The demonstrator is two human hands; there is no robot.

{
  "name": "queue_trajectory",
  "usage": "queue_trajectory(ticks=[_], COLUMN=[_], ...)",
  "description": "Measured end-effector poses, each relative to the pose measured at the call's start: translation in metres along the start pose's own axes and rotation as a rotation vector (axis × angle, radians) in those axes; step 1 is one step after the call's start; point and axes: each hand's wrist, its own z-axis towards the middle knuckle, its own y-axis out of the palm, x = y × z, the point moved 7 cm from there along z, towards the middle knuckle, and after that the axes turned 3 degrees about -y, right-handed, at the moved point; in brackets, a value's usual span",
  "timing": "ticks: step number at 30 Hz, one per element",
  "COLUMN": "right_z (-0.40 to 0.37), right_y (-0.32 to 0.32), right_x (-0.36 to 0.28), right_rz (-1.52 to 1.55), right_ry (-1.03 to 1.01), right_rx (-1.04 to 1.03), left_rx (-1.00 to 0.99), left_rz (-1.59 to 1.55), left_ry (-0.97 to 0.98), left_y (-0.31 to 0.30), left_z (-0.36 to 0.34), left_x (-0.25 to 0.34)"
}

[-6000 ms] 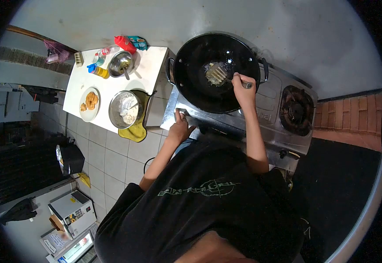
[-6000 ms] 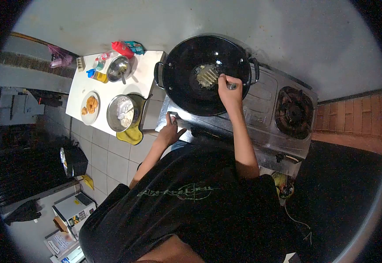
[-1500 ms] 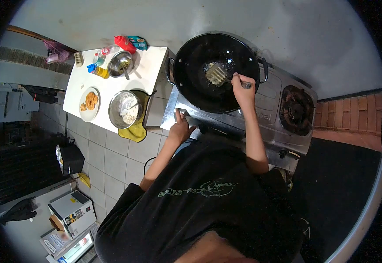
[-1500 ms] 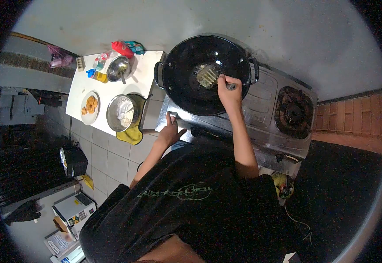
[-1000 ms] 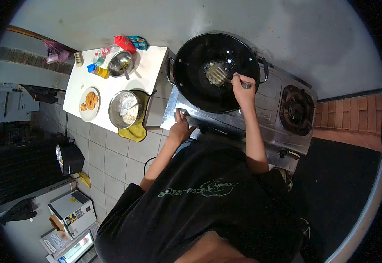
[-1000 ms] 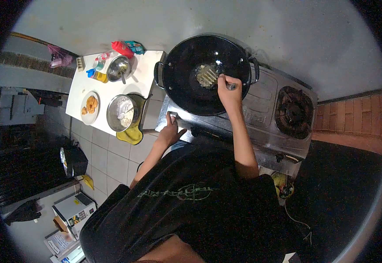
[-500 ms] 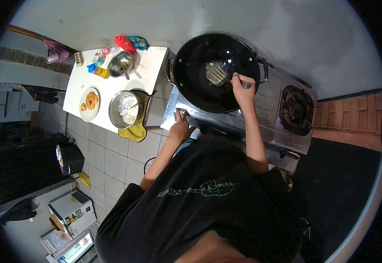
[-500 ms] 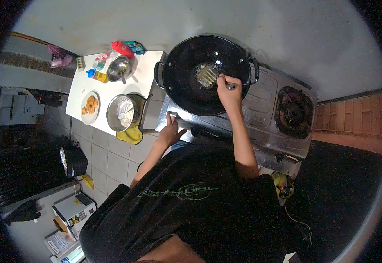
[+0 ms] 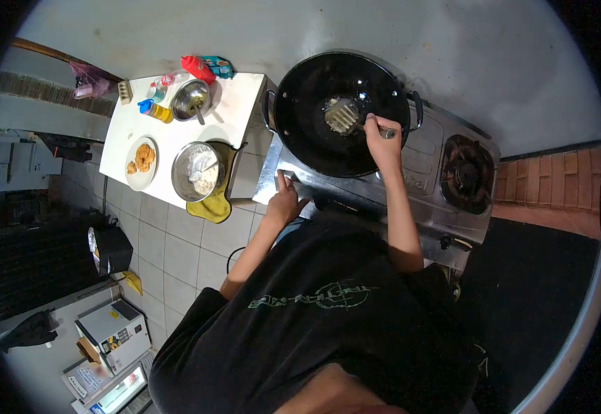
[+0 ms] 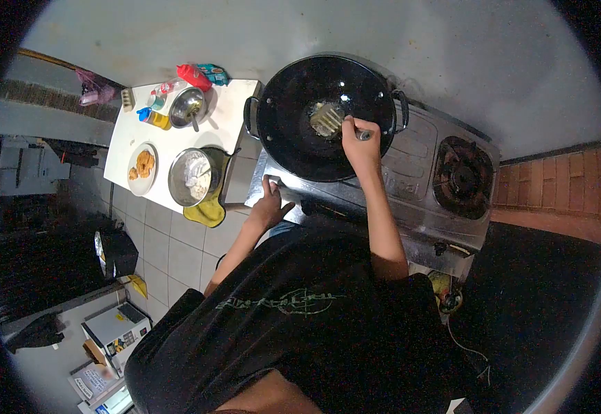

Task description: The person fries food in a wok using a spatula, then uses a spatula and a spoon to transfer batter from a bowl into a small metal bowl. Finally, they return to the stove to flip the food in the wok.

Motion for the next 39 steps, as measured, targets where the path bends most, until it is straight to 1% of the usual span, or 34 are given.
queue_trajectory(ticks=[5, 7, 10, 13, 16, 19, 20, 22, 24, 28, 29, 31, 34, 36, 37, 39], right_z=[0.000, 0.000, 0.000, -0.001, -0.002, 0.000, -0.001, -0.002, -0.002, -0.003, -0.003, -0.002, -0.003, -0.004, -0.004, -0.004], right_y=[0.000, -0.001, 0.000, 0.000, 0.000, 0.000, 0.000, -0.001, -0.001, -0.001, -0.001, -0.001, 0.000, -0.001, -0.001, 0.000], right_x=[0.000, -0.003, -0.003, -0.008, -0.010, -0.006, -0.007, -0.010, -0.006, -0.010, -0.009, -0.008, -0.009, -0.010, -0.009, -0.009], right_rz=[-0.034, -0.012, -0.015, -0.016, 0.006, -0.047, -0.047, -0.032, -0.027, -0.027, -0.027, -0.032, -0.011, -0.023, -0.034, -0.030], right_ry=[0.011, -0.034, -0.040, -0.037, -0.043, -0.028, -0.029, -0.002, 0.000, -0.014, -0.014, -0.020, -0.020, -0.003, 0.015, 0.011], right_rx=[-0.021, 0.031, 0.016, 0.007, 0.024, 0.001, 0.000, 0.008, -0.001, 0.016, 0.016, 0.002, 0.004, -0.004, -0.012, -0.005], left_rx=[-0.020, -0.023, -0.030, 0.021, 0.017, -0.013, -0.013, 0.061, 0.058, 0.070, 0.070, -0.016, -0.005, 0.012, 0.028, 0.015], left_rz=[0.007, 0.020, 0.034, 0.055, 0.108, 0.082, 0.082, 0.120, 0.117, 0.108, 0.107, 0.052, 0.046, 0.038, 0.030, 0.016], left_ry=[-0.014, -0.008, -0.009, 0.035, 0.060, 0.030, 0.030, 0.085, 0.079, 0.073, 0.073, 0.000, 0.001, 0.028, 0.054, 0.030], left_y=[-0.005, -0.004, -0.005, 0.010, 0.017, 0.012, 0.019, 0.030, 0.036, 0.034, 0.020, 0.000, 0.000, 0.015, 0.010, 0.005], left_z=[-0.002, -0.001, -0.002, 0.005, 0.008, 0.005, 0.008, 0.014, 0.017, 0.016, 0.009, -0.001, -0.001, 0.005, 0.004, 0.001], left_x=[0.003, 0.003, 0.004, -0.003, -0.006, -0.003, -0.008, -0.012, -0.016, -0.016, -0.008, 0.001, 0.001, -0.008, -0.005, -0.002])
